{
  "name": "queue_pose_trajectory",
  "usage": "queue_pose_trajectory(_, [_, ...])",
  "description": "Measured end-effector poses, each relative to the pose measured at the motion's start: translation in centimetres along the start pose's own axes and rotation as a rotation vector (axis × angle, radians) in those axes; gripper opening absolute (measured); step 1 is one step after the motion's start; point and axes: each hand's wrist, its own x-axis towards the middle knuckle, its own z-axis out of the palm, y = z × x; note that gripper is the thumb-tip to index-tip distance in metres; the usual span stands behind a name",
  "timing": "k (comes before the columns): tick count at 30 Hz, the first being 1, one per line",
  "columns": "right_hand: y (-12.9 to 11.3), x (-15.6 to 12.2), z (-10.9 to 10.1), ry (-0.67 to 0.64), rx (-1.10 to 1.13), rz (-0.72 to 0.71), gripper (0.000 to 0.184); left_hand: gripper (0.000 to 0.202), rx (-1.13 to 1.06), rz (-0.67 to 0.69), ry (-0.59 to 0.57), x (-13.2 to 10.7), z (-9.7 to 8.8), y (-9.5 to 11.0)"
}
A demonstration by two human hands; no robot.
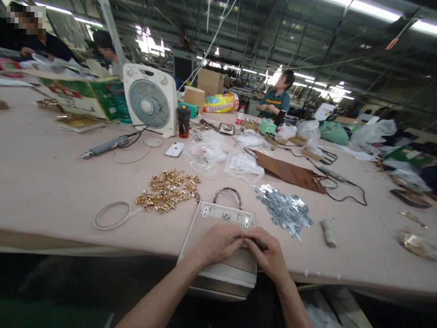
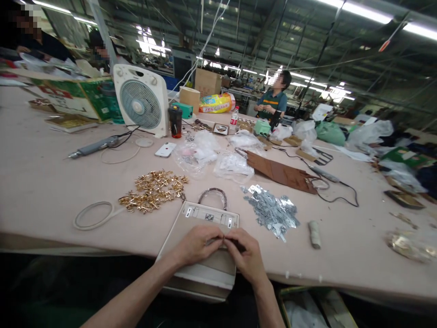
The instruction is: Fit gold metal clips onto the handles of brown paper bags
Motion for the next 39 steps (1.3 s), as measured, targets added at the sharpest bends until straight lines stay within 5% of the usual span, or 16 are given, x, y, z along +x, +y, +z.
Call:
queue_pose_trajectory(29, [1.1, -0.2, 0.7, -0.039, -0.121, -0.034, 0.012, 0.020, -0.153, -0.062, -0.009, 0.8, -0.4, 0.3])
queue_pose_trajectory(36, [1.0, -2.6, 1.9, 0.060, -0.126, -0.143, 0.015, 0.019, -0.305, -0.262, 0.091, 1.2, -0.3, 0.2])
queue_pose_trajectory(39, [0.9, -3.0, 1.1, 0.167, 0.004, -0.066, 0.012, 0.019, -0.289, -0.231, 0.089, 1.0, -0.3, 0.1])
